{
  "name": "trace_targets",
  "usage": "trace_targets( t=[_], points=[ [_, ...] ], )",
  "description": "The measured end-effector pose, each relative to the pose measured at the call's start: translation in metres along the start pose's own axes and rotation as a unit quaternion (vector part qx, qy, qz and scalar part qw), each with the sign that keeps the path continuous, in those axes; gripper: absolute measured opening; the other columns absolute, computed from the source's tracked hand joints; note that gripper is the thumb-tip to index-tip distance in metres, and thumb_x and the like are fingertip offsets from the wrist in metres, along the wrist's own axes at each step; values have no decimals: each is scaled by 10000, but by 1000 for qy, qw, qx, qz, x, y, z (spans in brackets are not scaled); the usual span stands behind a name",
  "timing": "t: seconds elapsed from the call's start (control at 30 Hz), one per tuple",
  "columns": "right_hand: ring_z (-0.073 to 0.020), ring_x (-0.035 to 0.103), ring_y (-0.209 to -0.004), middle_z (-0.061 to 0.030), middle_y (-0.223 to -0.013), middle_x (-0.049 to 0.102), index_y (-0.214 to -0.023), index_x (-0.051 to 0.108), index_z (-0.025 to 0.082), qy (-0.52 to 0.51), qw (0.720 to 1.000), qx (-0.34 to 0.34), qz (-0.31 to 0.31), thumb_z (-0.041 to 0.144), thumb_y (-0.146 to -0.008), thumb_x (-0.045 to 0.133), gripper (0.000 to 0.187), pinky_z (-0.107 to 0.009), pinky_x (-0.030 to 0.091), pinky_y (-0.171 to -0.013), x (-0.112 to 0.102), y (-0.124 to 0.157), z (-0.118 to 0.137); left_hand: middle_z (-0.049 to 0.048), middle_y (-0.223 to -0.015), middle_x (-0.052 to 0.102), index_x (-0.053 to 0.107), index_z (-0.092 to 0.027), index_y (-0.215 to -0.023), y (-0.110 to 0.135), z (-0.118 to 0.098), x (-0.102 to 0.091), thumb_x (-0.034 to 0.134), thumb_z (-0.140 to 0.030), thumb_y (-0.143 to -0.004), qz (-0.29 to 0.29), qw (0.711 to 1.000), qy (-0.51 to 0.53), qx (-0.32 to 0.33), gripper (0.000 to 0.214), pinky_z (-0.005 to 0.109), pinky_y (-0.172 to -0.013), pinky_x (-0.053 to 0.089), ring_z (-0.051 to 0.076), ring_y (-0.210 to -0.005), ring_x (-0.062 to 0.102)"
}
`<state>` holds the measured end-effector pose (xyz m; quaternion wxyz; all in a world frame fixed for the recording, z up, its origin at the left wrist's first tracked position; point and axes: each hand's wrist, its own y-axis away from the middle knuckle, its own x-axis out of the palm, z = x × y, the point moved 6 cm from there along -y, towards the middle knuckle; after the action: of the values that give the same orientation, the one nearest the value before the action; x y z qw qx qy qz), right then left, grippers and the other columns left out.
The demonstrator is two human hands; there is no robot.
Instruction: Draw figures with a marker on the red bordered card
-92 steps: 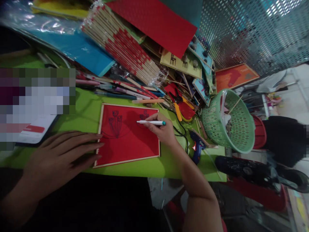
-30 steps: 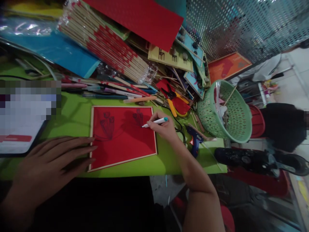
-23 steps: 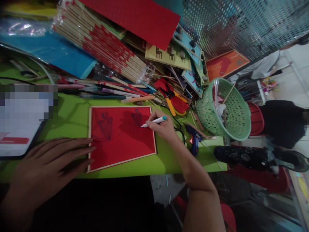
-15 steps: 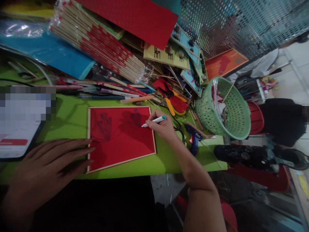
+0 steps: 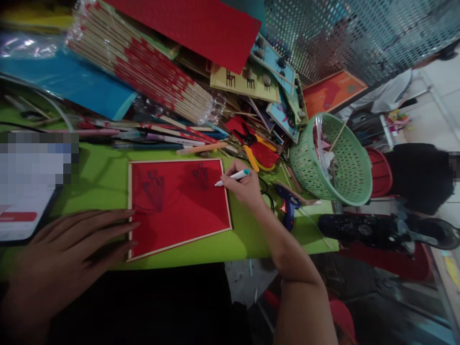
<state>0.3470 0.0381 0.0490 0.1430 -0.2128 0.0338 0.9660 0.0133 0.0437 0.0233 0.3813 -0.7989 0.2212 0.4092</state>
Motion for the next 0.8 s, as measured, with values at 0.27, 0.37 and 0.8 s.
trace_targets(
  t=[0.27,0.37,0.8],
  points=[
    [-141,477,-598,47,-612,539,-693,548,249,22,999,-16,-29,337,-786,720,215,-293,364,-578,-5,-2,-1,-27,-1262,797,682,-346,-1227,3,2,2,653,-245,-992,20,1000,-2,-15,258,495,-945,587,266,-1049,761],
    [-140,475,-610,50,-624,538,-707,552,246,27,999,-24,-40,325,-799,725,211,-292,369,-588,-7,-3,-3,-37,-1280,790,683,-362,-1240,6,4,4,641,-259,-996,27,999,1,-20,268,518,-947,595,272,-1065,766],
    [-135,474,-614,52,-637,535,-719,553,244,50,995,-55,-67,318,-825,710,203,-299,360,-610,-6,-5,2,-39,-1259,799,707,-364,-1211,4,3,2,644,-262,-1008,21,999,15,-24,237,491,-944,586,247,-1054,764]
  ],
)
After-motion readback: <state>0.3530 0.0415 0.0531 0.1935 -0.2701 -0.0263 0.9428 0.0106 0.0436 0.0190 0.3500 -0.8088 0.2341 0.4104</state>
